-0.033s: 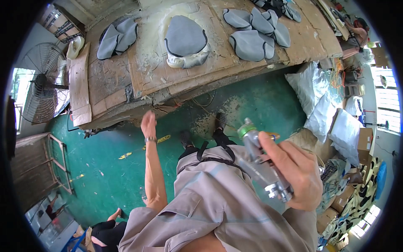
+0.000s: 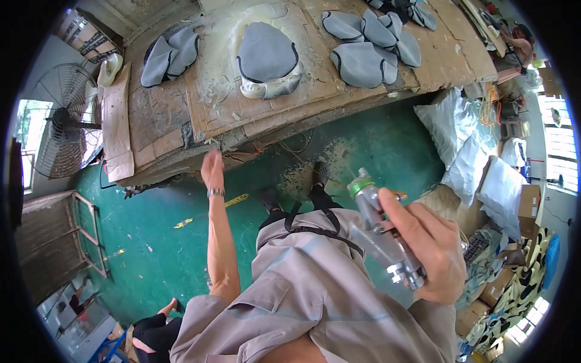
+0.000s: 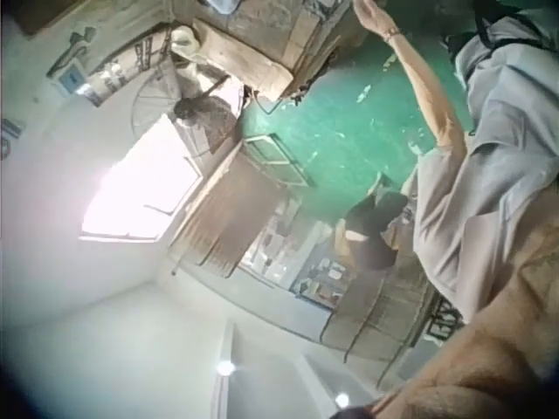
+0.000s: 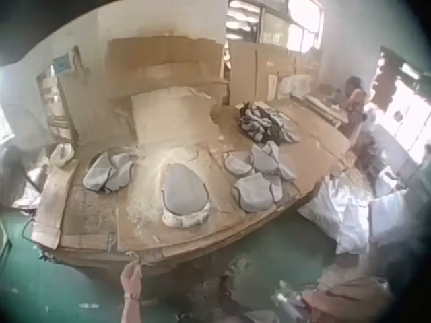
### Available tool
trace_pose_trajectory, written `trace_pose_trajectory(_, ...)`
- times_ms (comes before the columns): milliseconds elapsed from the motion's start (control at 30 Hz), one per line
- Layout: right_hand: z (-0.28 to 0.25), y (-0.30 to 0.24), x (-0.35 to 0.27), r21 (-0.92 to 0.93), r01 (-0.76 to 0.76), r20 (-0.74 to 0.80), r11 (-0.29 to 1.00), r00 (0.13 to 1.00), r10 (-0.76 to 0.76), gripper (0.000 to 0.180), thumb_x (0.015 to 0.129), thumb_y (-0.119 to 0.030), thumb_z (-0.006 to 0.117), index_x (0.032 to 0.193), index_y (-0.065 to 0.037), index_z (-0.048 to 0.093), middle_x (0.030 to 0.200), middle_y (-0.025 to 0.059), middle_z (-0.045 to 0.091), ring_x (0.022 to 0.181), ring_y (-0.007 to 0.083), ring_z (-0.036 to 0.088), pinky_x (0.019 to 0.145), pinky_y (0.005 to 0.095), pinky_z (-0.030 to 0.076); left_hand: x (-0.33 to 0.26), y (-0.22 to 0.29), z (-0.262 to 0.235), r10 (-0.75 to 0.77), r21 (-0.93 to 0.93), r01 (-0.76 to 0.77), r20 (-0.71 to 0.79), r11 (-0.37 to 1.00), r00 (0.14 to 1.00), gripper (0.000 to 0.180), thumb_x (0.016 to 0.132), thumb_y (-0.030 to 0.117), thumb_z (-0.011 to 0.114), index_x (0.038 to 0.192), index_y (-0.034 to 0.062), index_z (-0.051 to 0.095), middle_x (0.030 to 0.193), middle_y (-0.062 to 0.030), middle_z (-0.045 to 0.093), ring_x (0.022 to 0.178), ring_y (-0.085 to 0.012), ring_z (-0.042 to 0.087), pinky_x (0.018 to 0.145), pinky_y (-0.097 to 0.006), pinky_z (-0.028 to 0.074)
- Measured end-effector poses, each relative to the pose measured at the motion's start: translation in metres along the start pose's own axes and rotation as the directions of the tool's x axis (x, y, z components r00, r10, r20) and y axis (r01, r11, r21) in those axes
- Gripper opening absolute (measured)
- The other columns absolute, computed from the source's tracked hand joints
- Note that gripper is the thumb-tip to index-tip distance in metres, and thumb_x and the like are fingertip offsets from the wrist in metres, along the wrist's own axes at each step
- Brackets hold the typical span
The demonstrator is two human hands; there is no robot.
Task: Applying adhesive spray to grey padding components and placing them onto a template for assembly.
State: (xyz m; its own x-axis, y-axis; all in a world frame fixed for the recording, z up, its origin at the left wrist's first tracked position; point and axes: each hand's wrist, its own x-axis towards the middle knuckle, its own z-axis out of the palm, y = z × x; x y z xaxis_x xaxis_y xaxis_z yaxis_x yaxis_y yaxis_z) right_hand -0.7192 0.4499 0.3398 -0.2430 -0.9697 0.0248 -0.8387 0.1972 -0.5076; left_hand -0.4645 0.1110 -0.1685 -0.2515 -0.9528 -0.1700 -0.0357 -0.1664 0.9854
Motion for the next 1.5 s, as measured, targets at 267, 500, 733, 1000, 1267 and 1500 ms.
trace_pose_trajectory(267, -0.021, 0.097, -0.023, 0.246, 0.003, -0.015, 0.969, 1.000, 0.001, 0.077, 0.076, -0.012, 0.077, 0.148, 0.005, 0.055, 0.090, 0.0122, 0.068, 0.072, 0.0264, 0.067, 0.059, 0.0383, 0.053, 0.154, 0.159, 0.211, 0.324, 0.711, -0.493, 0.374, 0.502, 0.869, 0.047, 0.090, 0.041, 0.078, 0.133, 0.0234, 0.073, 0.144, -0.0137, 0.062, 0.129, -0.0300, 0.061, 0.108, -0.040, 0.048)
trace_pose_trajectory(500, -0.028, 0.166, -0.038, 0.360, -0.034, -0.042, 0.932, 0.998, 0.052, 0.077, 0.077, -0.015, 0.078, 0.148, 0.003, 0.056, 0.088, 0.0088, 0.068, 0.069, 0.0251, 0.066, 0.054, 0.0368, 0.051, 0.199, 0.154, 0.250, 0.161, 0.891, -0.421, 0.396, 0.172, 0.904, 0.046, 0.081, 0.050, 0.082, 0.124, 0.0337, 0.078, 0.155, -0.0147, 0.053, 0.145, -0.0336, 0.047, 0.120, -0.045, 0.038)
trace_pose_trajectory(733, -0.047, 0.214, -0.041, 0.384, -0.062, -0.118, 0.921, 0.986, 0.115, 0.069, 0.079, -0.010, 0.076, 0.144, 0.004, 0.059, 0.081, 0.0095, 0.066, 0.065, 0.0239, 0.064, 0.053, 0.0362, 0.049, 0.204, 0.145, 0.252, 0.119, 0.874, -0.417, 0.400, 0.249, 0.909, 0.046, 0.081, 0.046, 0.083, 0.123, 0.0295, 0.079, 0.155, -0.0209, 0.052, 0.143, -0.0368, 0.048, 0.120, -0.047, 0.038)
trace_pose_trajectory(1000, -0.050, 0.246, -0.012, 0.316, -0.101, -0.256, 0.943, 0.948, 0.187, 0.061, 0.072, -0.013, 0.081, 0.131, 0.002, 0.070, 0.075, 0.0047, 0.060, 0.064, 0.0166, 0.059, 0.058, 0.0293, 0.043, 0.182, 0.138, 0.246, 0.109, 0.887, -0.302, 0.282, 0.349, 0.953, 0.051, 0.080, 0.042, 0.085, 0.128, 0.0294, 0.077, 0.157, -0.0176, 0.050, 0.145, -0.0352, 0.045, 0.121, -0.046, 0.037)
trace_pose_trajectory(1267, -0.070, 0.252, 0.032, 0.275, 0.020, -0.267, 0.961, 0.962, 0.056, 0.063, 0.079, -0.007, 0.077, 0.139, 0.006, 0.063, 0.078, 0.0114, 0.064, 0.060, 0.0230, 0.060, 0.055, 0.0352, 0.045, 0.189, 0.135, 0.268, 0.095, 0.878, -0.308, 0.294, 0.366, 0.951, 0.051, 0.080, 0.040, 0.086, 0.129, 0.0286, 0.077, 0.155, -0.0182, 0.052, 0.145, -0.0352, 0.045, 0.121, -0.045, 0.037)
trace_pose_trajectory(1500, -0.062, 0.202, 0.045, 0.277, -0.271, -0.243, 0.922, 0.909, 0.340, 0.068, 0.079, -0.018, 0.074, 0.140, 0.009, 0.061, 0.113, 0.0219, 0.071, 0.092, 0.0309, 0.069, 0.085, 0.0369, 0.053, 0.195, 0.118, 0.263, 0.147, 0.810, -0.349, 0.318, 0.471, 0.936, 0.038, 0.082, 0.026, 0.080, 0.117, 0.0130, 0.080, 0.115, -0.0157, 0.076, 0.099, -0.0287, 0.074, 0.084, -0.044, 0.060)
